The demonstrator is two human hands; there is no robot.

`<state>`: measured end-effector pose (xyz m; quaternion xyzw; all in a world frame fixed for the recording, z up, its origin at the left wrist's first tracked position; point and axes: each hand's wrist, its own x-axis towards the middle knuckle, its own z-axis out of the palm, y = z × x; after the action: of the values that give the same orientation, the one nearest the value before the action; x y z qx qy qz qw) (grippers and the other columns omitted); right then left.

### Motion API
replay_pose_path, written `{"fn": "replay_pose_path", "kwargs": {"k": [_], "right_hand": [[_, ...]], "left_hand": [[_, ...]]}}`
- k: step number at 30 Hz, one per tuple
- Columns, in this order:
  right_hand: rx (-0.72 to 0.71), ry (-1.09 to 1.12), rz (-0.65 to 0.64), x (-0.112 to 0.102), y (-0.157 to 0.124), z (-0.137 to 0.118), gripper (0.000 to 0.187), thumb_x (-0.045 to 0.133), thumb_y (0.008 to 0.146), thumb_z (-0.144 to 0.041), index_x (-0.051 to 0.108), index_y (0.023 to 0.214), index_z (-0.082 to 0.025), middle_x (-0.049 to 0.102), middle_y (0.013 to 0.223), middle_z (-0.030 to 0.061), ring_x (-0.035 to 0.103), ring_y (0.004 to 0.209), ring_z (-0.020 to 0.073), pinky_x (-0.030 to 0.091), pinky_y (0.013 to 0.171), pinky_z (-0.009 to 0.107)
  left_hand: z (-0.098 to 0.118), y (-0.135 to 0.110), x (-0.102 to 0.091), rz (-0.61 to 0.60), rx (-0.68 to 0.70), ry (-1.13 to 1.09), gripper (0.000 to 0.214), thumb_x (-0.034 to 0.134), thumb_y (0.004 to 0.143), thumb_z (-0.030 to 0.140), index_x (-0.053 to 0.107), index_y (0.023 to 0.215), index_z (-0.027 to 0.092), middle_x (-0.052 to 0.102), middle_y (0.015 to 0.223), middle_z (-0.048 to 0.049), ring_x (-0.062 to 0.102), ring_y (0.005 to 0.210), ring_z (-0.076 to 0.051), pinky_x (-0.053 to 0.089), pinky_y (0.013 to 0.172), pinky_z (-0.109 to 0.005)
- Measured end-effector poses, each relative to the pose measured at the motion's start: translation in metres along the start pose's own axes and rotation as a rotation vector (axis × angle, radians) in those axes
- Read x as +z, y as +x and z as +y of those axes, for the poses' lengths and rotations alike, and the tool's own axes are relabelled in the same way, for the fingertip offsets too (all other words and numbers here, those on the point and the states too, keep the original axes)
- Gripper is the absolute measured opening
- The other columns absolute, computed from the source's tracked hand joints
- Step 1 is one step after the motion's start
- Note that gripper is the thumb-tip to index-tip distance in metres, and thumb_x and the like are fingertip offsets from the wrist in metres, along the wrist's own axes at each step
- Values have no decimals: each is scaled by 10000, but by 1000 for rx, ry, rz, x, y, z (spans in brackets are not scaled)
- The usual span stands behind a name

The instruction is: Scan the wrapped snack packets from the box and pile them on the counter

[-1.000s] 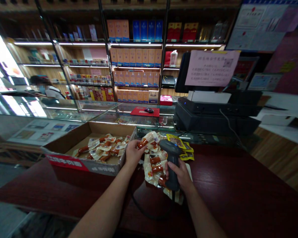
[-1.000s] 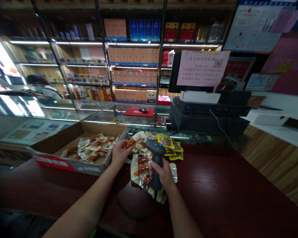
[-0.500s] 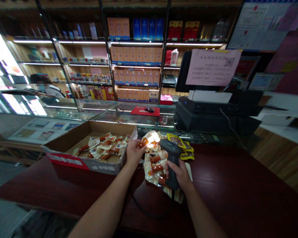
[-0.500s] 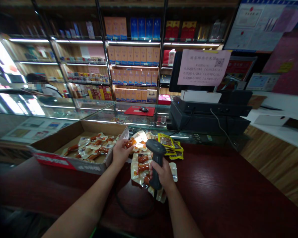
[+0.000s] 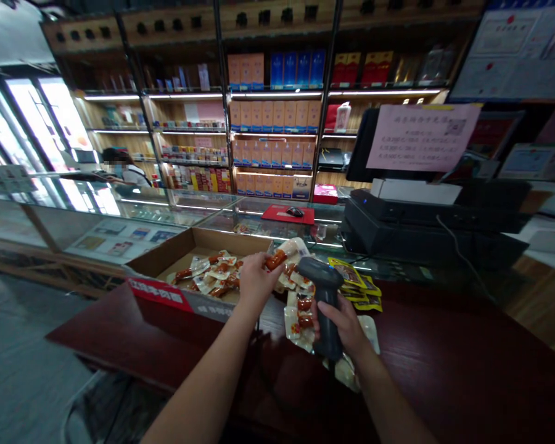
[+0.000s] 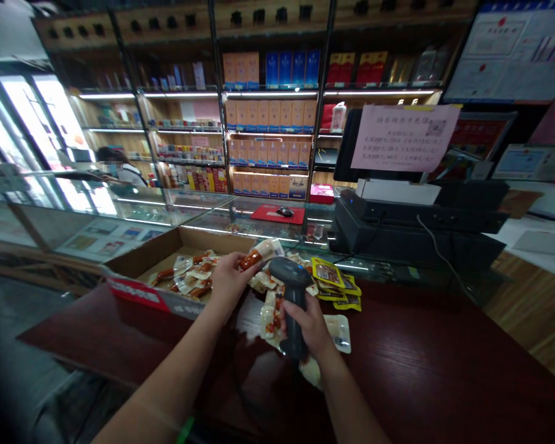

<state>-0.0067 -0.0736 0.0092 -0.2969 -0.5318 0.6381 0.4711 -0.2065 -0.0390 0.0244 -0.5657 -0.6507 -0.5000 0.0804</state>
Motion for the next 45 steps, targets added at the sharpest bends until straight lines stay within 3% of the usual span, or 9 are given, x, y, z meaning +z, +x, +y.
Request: {"fn": "replay_pose_path", "kwargs": {"k": [8,13,16,21,27,30,34,38,45], "right_hand": [[31,-52,-199,62,27,-2,266,671,671,-398,545,669,-164,564,479,-34,511,361,104,444,361,219],[36,-55,-248,89,38,7,251,667,657,-374,534,702,-167,577,508,-40,515,356,101,444,345,213],[46,-66,-263,93,38,9,247,659,654,-375,530,696,-168,572,484,-41,509,343,100,441,335,206],[54,-33,-179,72,31,7,265,685,651,-380,533,723,-174,584,500,-41,521,360,103,459,355,213],[3,-57,41,8,19,1,297,700,649,-427,545,653,-174,577,487,-30,516,366,113,464,369,240],[-19,-19,182,-24,13,5,314,733,614,-422,550,655,-170,584,512,-26,518,383,111,461,375,240],[-35,47,288,-47,10,17,328,742,606,-417,548,707,-173,578,519,-35,513,385,109,446,366,231],[-28,27,307,-50,12,24,337,743,613,-414,522,719,-184,572,515,-48,509,378,109,448,362,232],[-24,-7,333,-48,12,23,330,733,622,-420,536,737,-182,577,513,-47,515,380,112,460,366,237]], "left_hand": [[-70,22,-58,72,-254,287,372,637,665,525,651,830,192,663,784,-78,604,782,-251,420,708,-336],[-87,23,-64,199,-291,336,448,627,704,475,597,1033,171,603,1117,-154,525,1072,-331,372,885,-483],[-84,25,-59,245,-192,224,337,616,734,380,590,1000,176,552,1189,-145,488,1138,-303,357,940,-465],[-49,13,-36,199,9,-47,153,560,771,267,591,892,178,575,1073,-118,528,1066,-231,413,910,-364],[-3,-10,28,-287,48,0,151,590,759,322,627,757,175,610,777,-67,574,797,-203,446,770,-326],[2,-10,57,-368,15,163,251,624,726,394,659,736,146,603,827,-120,565,856,-240,430,803,-346],[-3,-13,82,-400,-56,273,339,585,743,450,669,740,122,578,908,-158,554,906,-269,428,791,-354],[-10,-21,96,-352,-67,241,227,595,739,368,630,720,145,559,928,-120,549,907,-233,423,769,-315],[-17,-22,87,-139,-158,-177,168,410,849,306,460,723,206,504,647,13,510,628,-145,387,615,-256]]}}
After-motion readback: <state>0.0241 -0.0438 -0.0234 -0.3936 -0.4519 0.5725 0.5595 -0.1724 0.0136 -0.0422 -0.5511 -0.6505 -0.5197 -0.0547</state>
